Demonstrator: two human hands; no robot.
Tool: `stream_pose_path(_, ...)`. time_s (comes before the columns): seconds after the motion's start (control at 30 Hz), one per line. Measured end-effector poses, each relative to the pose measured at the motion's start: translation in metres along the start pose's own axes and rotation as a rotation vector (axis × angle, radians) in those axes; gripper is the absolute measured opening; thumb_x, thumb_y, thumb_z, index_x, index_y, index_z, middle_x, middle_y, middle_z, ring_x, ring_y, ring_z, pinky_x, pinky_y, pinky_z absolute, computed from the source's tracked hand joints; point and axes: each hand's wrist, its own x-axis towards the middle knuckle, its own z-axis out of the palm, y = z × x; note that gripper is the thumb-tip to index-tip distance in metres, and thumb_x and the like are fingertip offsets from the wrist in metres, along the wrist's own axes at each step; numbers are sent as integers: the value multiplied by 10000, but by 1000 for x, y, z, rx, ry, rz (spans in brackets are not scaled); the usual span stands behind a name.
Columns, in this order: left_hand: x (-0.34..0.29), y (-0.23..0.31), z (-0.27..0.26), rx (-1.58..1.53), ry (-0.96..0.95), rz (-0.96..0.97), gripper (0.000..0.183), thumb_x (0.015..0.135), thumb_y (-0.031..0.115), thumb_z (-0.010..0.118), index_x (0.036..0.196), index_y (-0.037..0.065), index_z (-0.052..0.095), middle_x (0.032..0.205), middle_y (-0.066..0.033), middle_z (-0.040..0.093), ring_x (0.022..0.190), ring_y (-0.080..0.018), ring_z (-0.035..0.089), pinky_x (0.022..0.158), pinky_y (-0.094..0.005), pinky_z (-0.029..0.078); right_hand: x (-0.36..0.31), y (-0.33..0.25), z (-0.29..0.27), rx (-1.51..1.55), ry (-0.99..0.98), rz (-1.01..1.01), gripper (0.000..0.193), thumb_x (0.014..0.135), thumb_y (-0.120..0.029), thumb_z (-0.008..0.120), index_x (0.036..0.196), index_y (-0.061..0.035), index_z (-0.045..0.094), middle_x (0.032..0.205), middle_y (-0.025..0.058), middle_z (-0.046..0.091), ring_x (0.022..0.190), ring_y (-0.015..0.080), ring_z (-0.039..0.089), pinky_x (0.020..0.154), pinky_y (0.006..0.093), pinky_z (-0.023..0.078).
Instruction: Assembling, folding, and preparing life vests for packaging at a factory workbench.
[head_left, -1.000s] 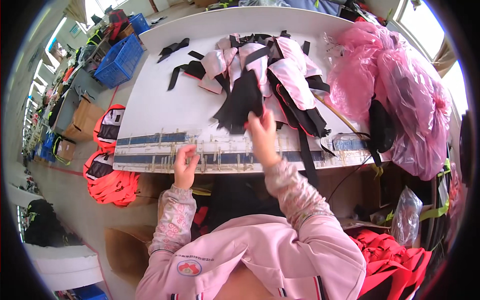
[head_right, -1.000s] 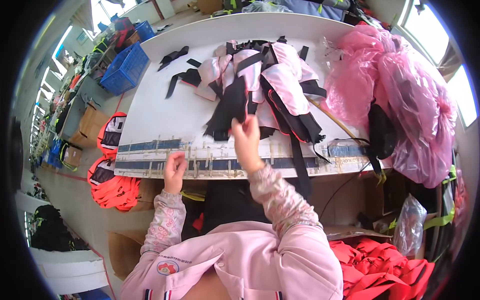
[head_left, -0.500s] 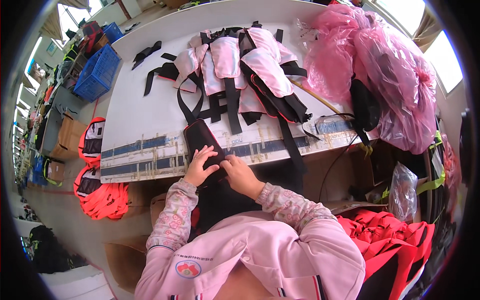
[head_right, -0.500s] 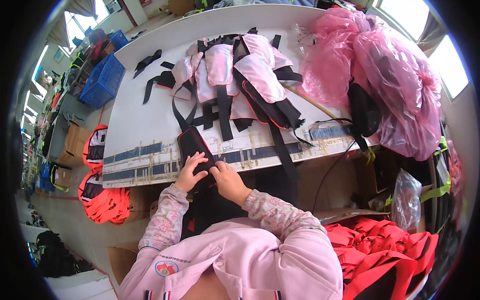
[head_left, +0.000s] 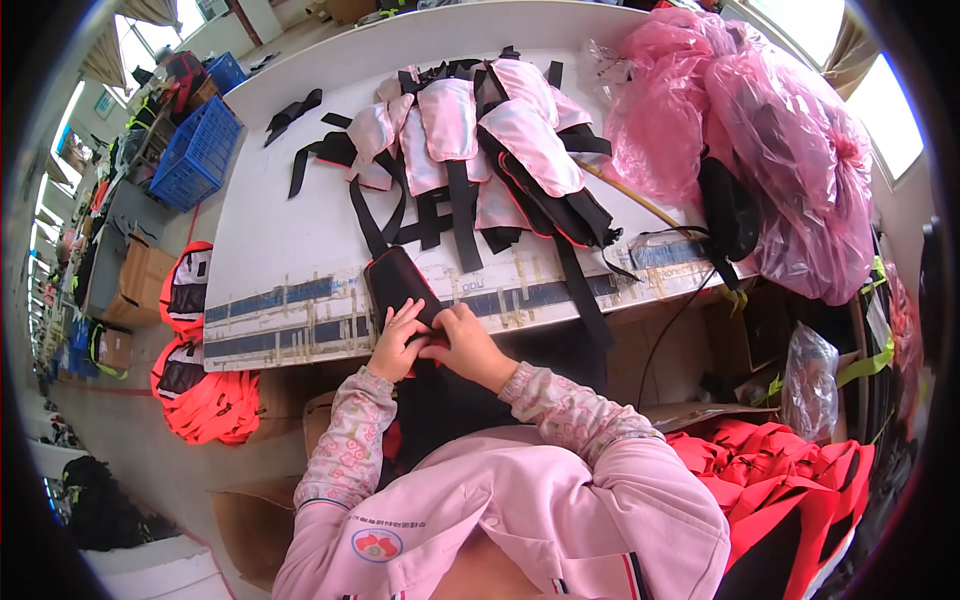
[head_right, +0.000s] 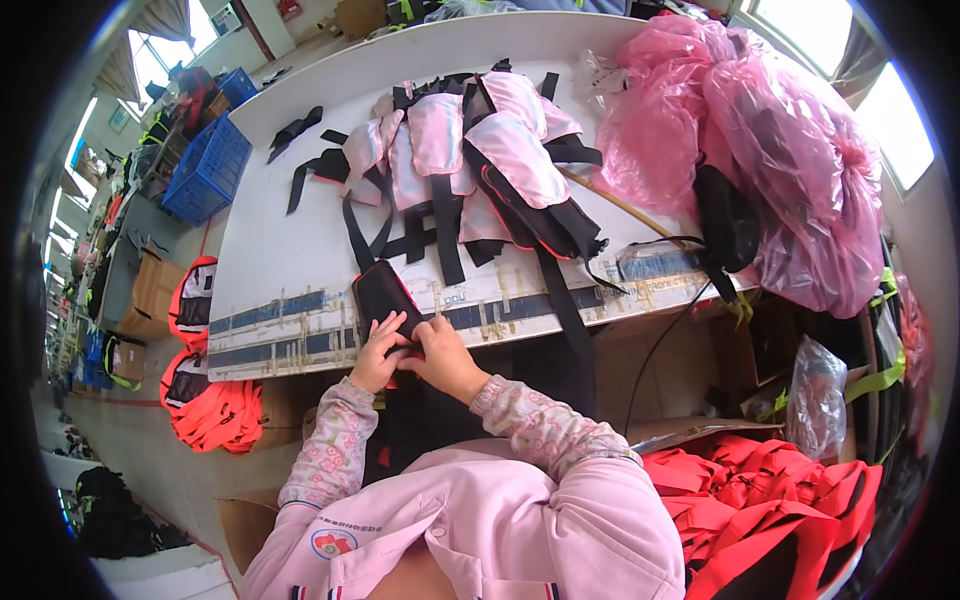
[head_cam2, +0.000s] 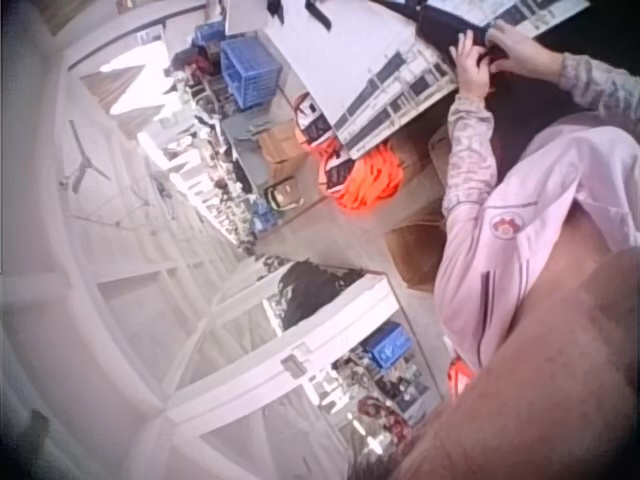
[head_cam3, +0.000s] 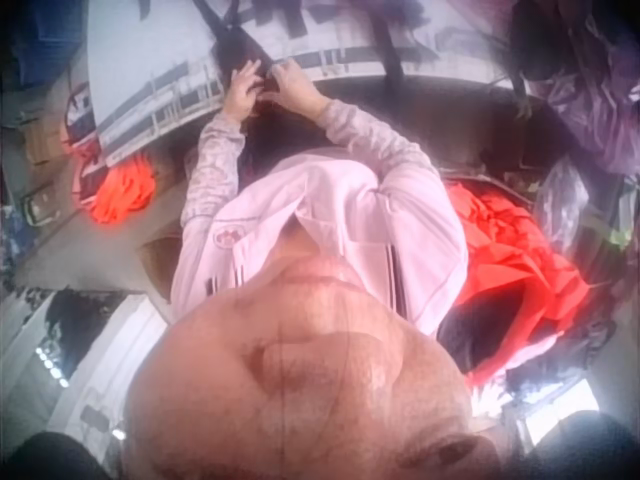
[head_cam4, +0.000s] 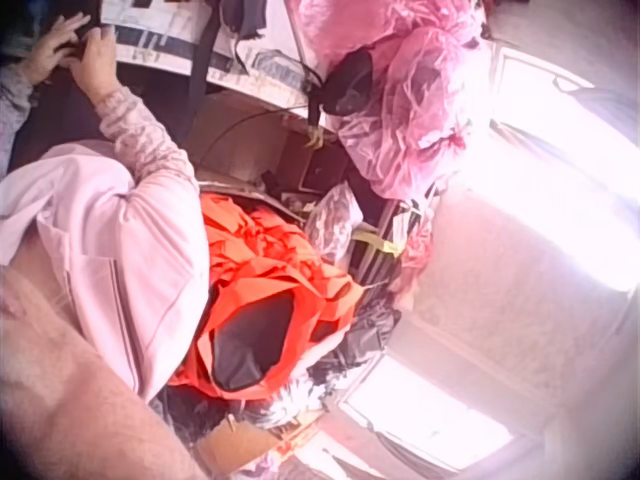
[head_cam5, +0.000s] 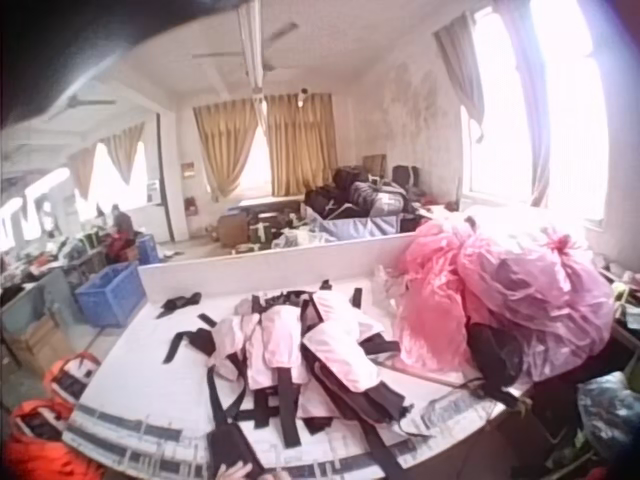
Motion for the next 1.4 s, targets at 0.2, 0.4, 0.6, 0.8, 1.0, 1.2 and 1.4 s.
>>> stream_pose_path(0.2, 3, 35, 2, 210, 297, 32, 289, 732, 30, 610, 1011, 87, 564, 1220, -82, 557, 1216, -312, 444, 1062, -512, 230, 12, 30, 24, 20, 49, 57, 184, 715, -6, 581, 889, 0, 522, 833, 212, 569, 816, 406, 558, 699, 444, 460)
stream_pose_path(0.4, -10, 49, -10, 446, 654, -94, 396, 662, 15, 609, 1049, 74, 549, 1168, -155, 510, 1067, -367, 487, 943, -458, 358, 23, 7, 35, 570, 66, 283, 106, 763, 34, 563, 801, -23, 481, 707, 50, 530, 661, 132, 502, 593, 293, 440)
stream_pose_path(0.6, -39, 11, 12, -216, 583, -434, 293, 844, 39, 501, 1136, 25, 523, 1076, -131, 575, 959, -274, 571, 834, -357, 452, 15, -9, 28, 731, 25, 272, 127, 775, -19, 600, 800, -17, 476, 702, 66, 547, 674, 143, 540, 601, 300, 446)
stream_pose_path(0.8, -46, 14, 15, -1209, 628, -573, 311, 925, 80, 407, 1216, 26, 503, 1169, -106, 565, 1076, -243, 549, 941, -366, 429, 4, -17, 10, 452, 23, 96, 145, 817, -74, 604, 851, -27, 471, 701, 107, 557, 633, 224, 559, 585, 331, 440)
stream_pose_path(1.0, -39, -1, 4, -1605, 563, -454, 406, 903, 178, 437, 1280, 33, 470, 1273, -112, 522, 1160, -250, 499, 1032, -400, 336, 4, -6, 7, 418, 224, 22, 118, 770, 14, 587, 819, -21, 486, 729, 89, 550, 674, 199, 555, 619, 306, 445)
stream_pose_path(1.2, -33, 21, 0, -1773, 261, -323, 501, 879, 248, 447, 1295, -32, 427, 1333, -177, 453, 1233, -343, 431, 1076, -483, 273, 16, -18, -2, 850, 163, 272, 109, 767, 56, 575, 813, -17, 508, 770, 14, 561, 705, 80, 522, 617, 232, 456)
stream_pose_path(1.4, -35, 8, -21, -1671, 237, -436, 460, 874, 262, 468, 1241, -16, 475, 1231, -155, 531, 1152, -294, 506, 1010, -444, 370, 13, -22, 0, 1318, -15, 472, 96, 827, 30, 567, 841, -46, 511, 781, 14, 568, 682, 98, 550, 612, 242, 469)
